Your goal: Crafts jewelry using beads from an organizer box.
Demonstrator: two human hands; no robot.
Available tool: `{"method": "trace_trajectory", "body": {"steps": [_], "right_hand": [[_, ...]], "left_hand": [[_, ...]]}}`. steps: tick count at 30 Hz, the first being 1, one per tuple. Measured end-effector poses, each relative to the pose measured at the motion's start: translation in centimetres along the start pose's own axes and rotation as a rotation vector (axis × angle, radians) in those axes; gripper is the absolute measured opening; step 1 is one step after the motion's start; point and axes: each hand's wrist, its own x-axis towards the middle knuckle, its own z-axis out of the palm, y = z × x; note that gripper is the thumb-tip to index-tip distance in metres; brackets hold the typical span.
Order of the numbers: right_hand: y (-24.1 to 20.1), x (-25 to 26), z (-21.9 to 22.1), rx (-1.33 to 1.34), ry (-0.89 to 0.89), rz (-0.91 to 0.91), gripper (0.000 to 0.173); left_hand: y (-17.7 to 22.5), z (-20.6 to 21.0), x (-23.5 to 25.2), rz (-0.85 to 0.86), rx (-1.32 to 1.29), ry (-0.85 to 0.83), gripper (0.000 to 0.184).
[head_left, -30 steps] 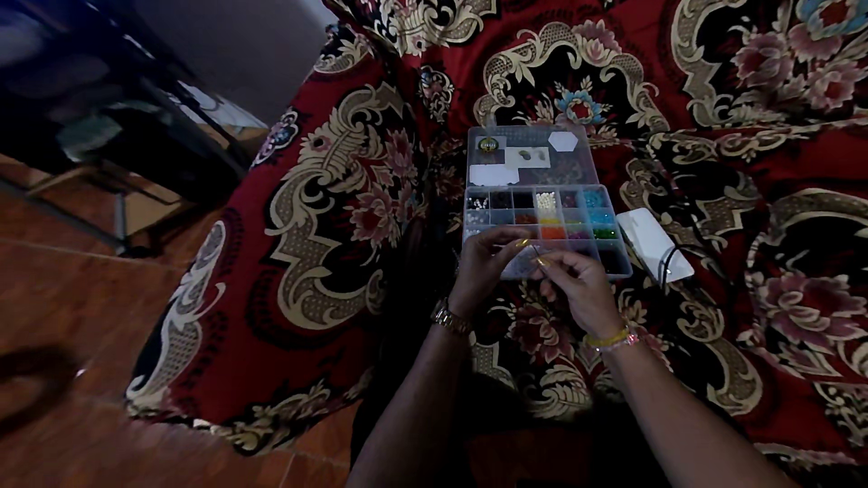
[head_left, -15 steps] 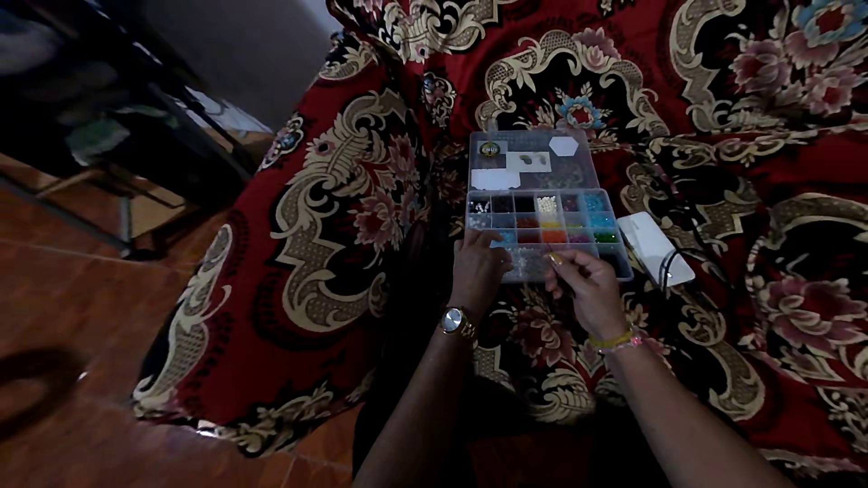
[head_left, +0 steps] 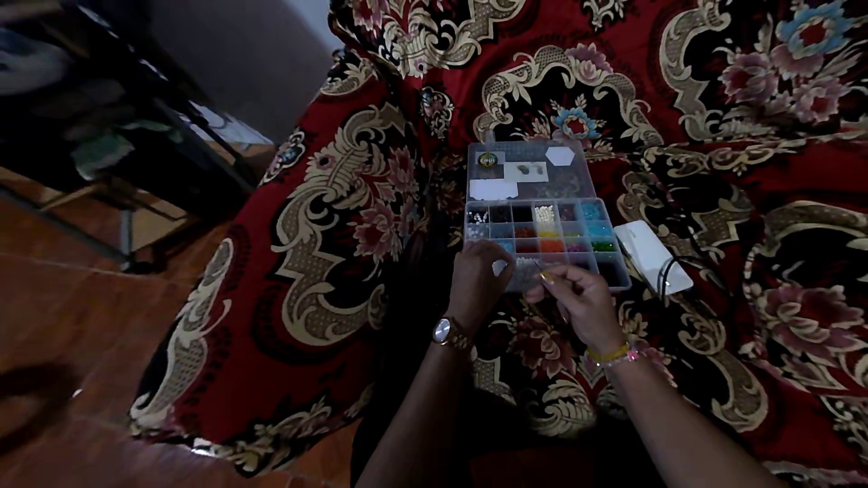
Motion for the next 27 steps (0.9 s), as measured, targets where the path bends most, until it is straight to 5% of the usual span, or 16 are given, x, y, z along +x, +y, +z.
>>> {"method": "trace_trajectory", "body": {"steps": [9, 15, 27], "right_hand": [[0.8, 0.1, 0.2, -0.034, 0.023, -0.154, 0.015], [0.5, -0.4, 0.9, 0.015, 0.055, -0.057, 0.014], [0.8, -0.5, 1.0, -0.023, 0.102, -0.066, 0.012]], "left_hand": [[1.3, -0.1, 0.2, -0.424, -1.218, -0.156, 0.014], [1.2, 0.6, -0.1, -0.448, -1.338, -0.304, 0.017], [1.4, 1.0, -0.2, -0.489, -1.362, -0.343, 0.020]]}}
